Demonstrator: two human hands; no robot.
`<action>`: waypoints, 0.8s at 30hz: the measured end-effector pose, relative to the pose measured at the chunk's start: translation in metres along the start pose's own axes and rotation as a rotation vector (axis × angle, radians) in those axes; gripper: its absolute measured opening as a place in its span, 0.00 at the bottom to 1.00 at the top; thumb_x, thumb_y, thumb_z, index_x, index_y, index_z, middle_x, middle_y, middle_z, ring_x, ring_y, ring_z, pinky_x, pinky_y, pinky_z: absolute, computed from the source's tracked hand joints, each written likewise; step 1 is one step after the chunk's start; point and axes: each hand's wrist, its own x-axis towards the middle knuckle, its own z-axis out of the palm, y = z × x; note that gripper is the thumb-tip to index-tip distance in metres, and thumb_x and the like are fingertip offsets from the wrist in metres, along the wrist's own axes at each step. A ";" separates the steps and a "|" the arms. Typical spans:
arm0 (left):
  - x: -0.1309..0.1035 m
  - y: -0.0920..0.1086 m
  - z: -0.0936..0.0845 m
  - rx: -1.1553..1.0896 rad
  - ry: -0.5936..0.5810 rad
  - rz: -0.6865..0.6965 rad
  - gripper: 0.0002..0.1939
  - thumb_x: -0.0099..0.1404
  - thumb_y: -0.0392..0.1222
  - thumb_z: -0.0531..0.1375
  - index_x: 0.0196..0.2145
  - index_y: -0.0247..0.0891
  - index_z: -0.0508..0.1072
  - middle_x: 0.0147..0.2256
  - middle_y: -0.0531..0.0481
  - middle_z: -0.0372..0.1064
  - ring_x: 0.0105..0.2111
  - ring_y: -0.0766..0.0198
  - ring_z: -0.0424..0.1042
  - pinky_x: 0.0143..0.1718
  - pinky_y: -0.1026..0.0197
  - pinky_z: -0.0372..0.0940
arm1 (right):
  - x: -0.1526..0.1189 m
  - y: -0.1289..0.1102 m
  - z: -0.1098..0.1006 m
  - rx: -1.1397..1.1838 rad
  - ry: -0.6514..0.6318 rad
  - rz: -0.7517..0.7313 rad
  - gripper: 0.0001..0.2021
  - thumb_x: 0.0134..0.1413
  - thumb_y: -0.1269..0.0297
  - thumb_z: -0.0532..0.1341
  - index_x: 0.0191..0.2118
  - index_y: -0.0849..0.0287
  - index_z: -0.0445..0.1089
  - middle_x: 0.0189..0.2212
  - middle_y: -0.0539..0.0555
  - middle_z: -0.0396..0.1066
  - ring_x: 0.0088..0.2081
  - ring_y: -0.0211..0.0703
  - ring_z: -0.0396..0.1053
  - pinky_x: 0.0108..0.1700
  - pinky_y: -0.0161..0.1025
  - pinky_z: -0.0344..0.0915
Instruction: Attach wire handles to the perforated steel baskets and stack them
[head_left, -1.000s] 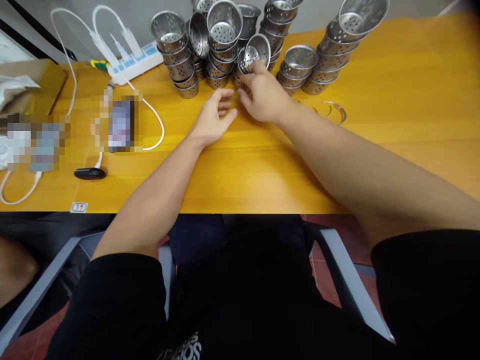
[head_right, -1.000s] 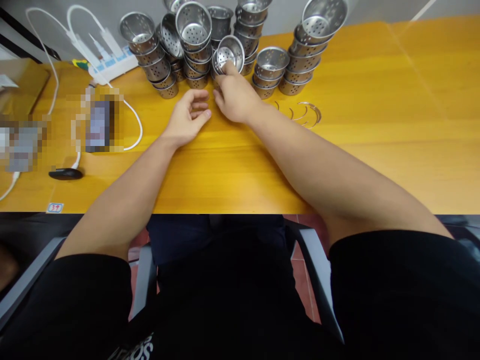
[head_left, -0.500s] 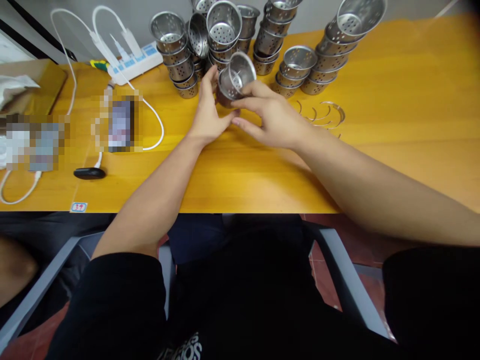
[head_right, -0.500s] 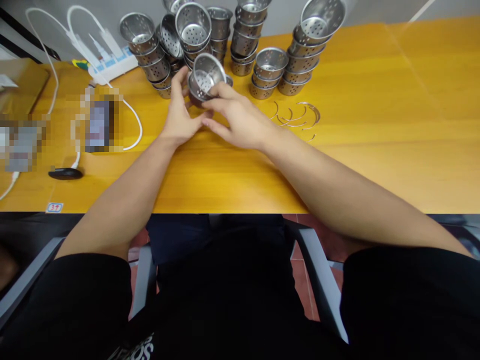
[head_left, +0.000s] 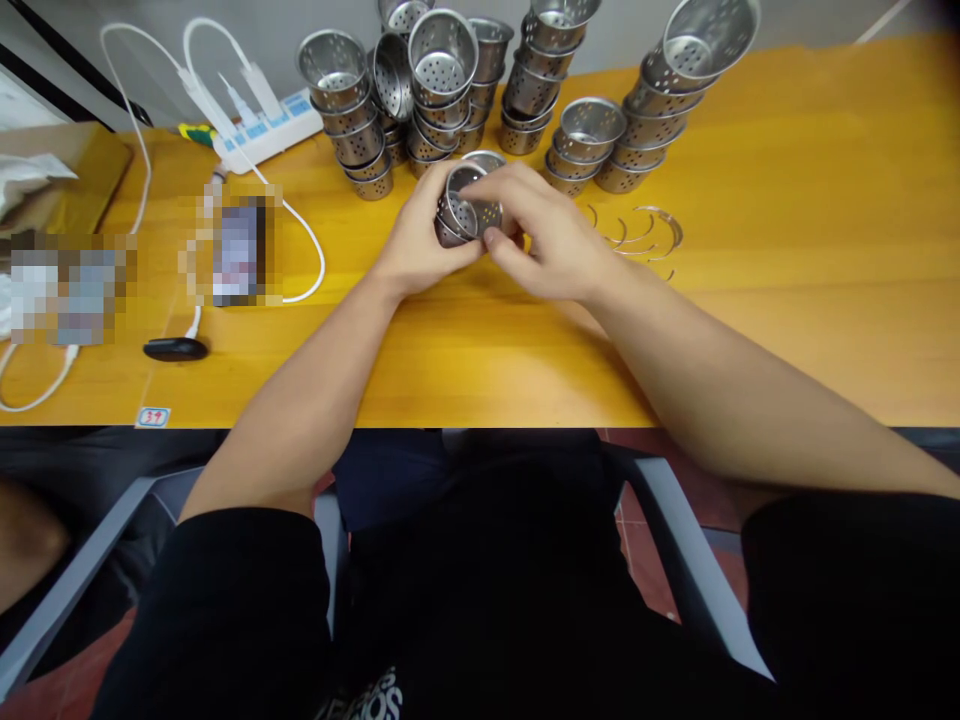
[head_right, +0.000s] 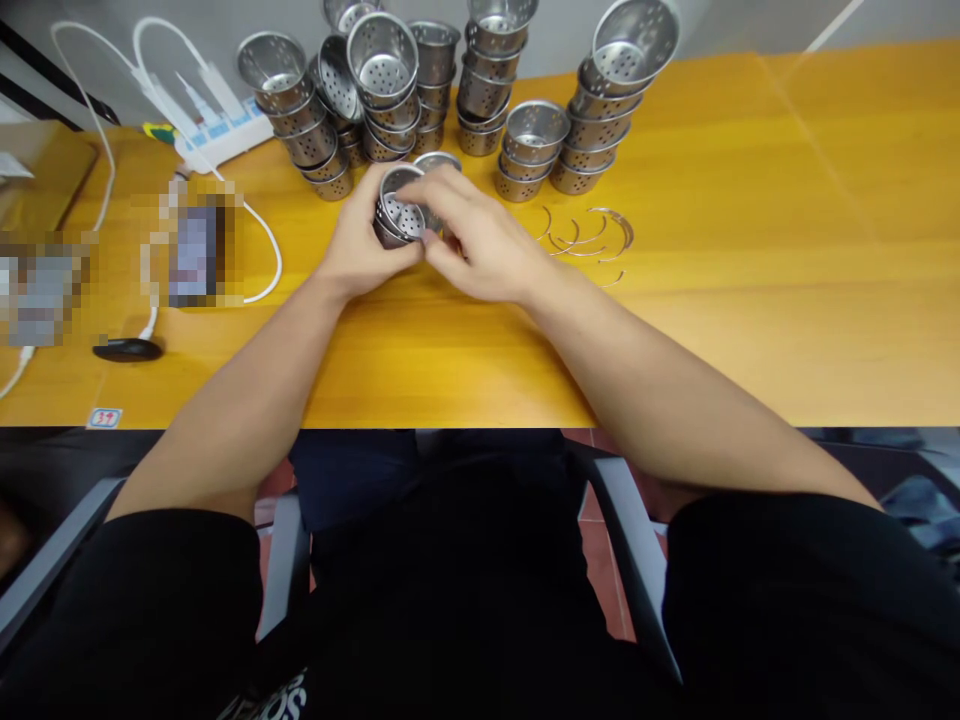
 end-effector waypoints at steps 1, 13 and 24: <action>-0.001 0.003 0.000 0.003 -0.018 0.010 0.47 0.67 0.56 0.86 0.77 0.55 0.74 0.74 0.40 0.81 0.75 0.32 0.83 0.81 0.32 0.78 | 0.000 0.003 0.000 -0.034 -0.012 -0.016 0.21 0.84 0.45 0.72 0.73 0.38 0.83 0.74 0.62 0.81 0.69 0.79 0.84 0.71 0.74 0.85; 0.000 0.005 -0.006 0.070 -0.063 0.038 0.48 0.66 0.53 0.86 0.77 0.55 0.75 0.75 0.39 0.80 0.76 0.31 0.81 0.81 0.32 0.77 | -0.003 0.005 -0.017 -0.235 -0.110 0.064 0.15 0.80 0.53 0.74 0.66 0.38 0.85 0.71 0.64 0.77 0.70 0.83 0.79 0.74 0.80 0.83; 0.000 0.013 -0.012 0.034 -0.078 -0.027 0.52 0.61 0.58 0.88 0.78 0.57 0.77 0.78 0.39 0.80 0.79 0.27 0.79 0.84 0.27 0.75 | -0.001 0.014 -0.008 -0.147 -0.094 0.026 0.12 0.75 0.46 0.75 0.57 0.37 0.88 0.64 0.64 0.80 0.71 0.84 0.77 0.78 0.86 0.79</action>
